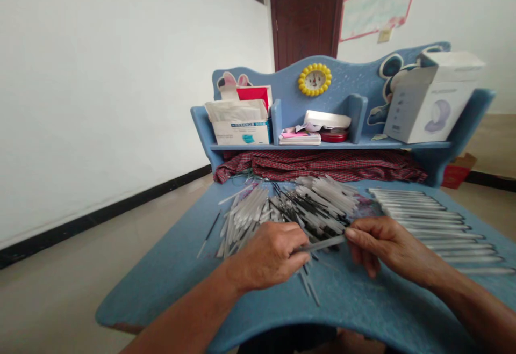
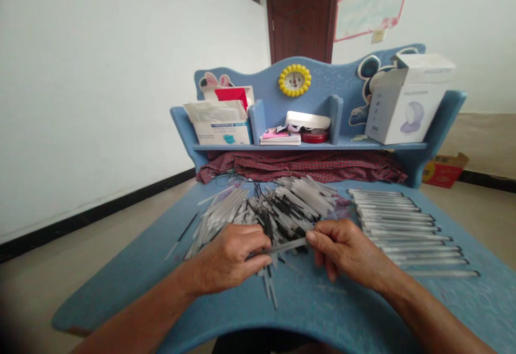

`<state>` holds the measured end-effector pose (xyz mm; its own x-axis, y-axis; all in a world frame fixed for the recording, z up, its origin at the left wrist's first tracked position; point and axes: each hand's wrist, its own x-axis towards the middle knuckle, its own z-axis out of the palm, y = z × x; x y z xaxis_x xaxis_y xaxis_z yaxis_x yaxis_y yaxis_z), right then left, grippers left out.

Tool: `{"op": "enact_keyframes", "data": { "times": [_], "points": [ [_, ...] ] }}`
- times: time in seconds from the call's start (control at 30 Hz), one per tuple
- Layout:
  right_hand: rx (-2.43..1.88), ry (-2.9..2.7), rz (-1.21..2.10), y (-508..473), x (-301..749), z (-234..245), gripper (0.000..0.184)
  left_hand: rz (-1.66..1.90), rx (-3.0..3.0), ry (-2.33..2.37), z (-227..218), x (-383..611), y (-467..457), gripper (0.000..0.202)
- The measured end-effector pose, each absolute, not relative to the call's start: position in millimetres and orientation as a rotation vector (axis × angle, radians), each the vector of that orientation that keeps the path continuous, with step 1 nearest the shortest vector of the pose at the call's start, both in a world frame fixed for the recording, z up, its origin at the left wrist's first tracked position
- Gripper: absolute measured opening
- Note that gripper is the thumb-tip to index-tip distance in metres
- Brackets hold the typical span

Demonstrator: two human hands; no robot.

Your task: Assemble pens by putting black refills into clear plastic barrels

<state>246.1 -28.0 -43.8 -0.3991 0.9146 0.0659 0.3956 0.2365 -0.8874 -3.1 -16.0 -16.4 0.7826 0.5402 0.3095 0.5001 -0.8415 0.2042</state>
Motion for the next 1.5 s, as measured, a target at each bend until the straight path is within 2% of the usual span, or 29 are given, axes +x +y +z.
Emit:
{"op": "enact_keyframes", "data": {
  "times": [0.13, 0.2, 0.33, 0.5, 0.63, 0.8, 0.9, 1.0, 1.3, 1.5],
  "points": [
    [-1.086, -1.966, 0.274, -32, 244, -45, 0.026, 0.546, 2.828, 0.877, -17, -2, -17, 0.008],
    [-0.939, -2.069, -0.084, -35, 240, -48, 0.023, 0.549, 2.786, 0.874, -17, 0, -17, 0.007],
    [-0.655, -2.285, -0.415, -39, 228, -54, 0.017, 0.563, 2.637, 0.828, -21, 4, -17, 0.009],
    [-0.456, -2.458, -0.404, -40, 219, -62, 0.023, 0.541, 2.450, 0.817, -23, 9, -22, 0.010],
    [-0.472, -2.445, -0.425, -38, 220, -65, 0.024, 0.541, 2.351, 0.824, -10, 4, -25, 0.009],
    [-0.611, -2.262, -0.581, -30, 230, -70, 0.022, 0.827, 2.161, 1.081, 4, -20, -9, 0.022],
    [-0.670, -2.234, -0.589, -25, 238, -77, 0.021, 0.918, 2.166, 1.246, 6, -36, 4, 0.019],
    [-0.693, -2.259, -0.549, -23, 244, -81, 0.020, 0.782, 2.244, 1.388, 8, -47, 10, 0.019],
    [-0.731, -2.264, -0.521, -23, 242, -81, 0.017, 0.077, 2.607, 1.590, 21, -42, -4, 0.013],
    [-0.832, -2.319, -0.440, -23, 240, -83, 0.015, -0.081, 2.605, 1.859, 16, -27, -2, 0.016]
  ]
}}
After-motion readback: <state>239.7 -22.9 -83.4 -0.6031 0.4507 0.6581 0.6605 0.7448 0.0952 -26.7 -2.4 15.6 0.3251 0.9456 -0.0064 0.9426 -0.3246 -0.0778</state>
